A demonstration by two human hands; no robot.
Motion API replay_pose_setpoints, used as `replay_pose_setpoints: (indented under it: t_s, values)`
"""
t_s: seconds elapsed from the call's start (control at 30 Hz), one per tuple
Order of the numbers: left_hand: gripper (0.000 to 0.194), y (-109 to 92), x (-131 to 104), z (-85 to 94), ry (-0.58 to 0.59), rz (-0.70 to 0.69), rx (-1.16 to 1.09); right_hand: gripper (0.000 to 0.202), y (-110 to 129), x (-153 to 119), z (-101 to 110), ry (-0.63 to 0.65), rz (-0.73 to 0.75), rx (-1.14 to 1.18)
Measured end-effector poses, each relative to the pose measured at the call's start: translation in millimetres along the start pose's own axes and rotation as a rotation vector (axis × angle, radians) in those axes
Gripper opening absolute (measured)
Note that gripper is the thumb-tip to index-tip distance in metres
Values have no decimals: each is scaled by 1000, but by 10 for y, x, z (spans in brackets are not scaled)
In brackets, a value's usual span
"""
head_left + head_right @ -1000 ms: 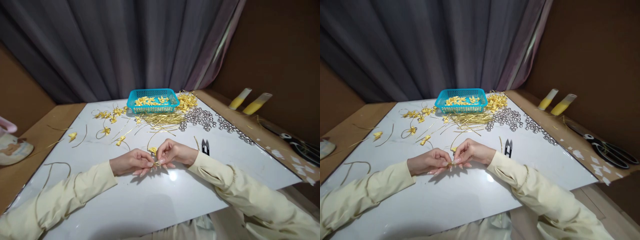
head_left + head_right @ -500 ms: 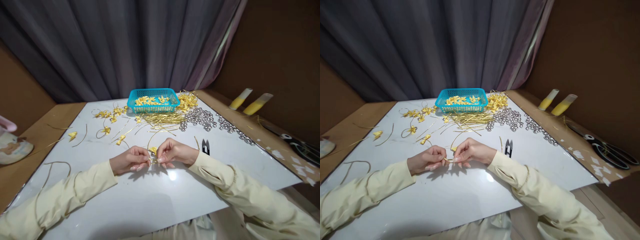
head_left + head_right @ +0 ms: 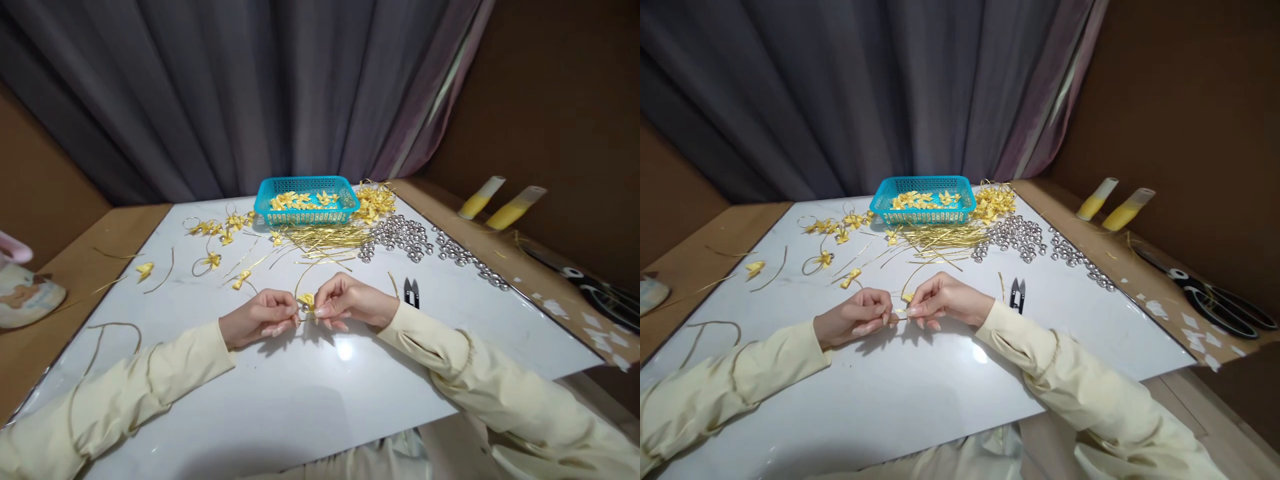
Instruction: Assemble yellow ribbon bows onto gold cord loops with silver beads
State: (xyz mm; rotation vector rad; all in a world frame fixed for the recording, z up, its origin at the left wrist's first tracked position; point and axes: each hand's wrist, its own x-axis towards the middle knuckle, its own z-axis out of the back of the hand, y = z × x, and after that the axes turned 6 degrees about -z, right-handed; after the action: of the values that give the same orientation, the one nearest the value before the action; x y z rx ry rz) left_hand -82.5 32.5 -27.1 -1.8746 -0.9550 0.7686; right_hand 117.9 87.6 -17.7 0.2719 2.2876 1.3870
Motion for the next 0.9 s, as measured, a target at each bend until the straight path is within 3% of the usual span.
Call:
replay_pose_setpoints:
  t_s: [0.13, 0.9]
  values:
    - [30, -11, 7, -41, -8, 66, 62, 6, 0, 4, 14, -8, 1, 0]
    - [20, -16, 23, -42, 23, 91, 240, 5, -5, 11, -2, 3, -36, 28]
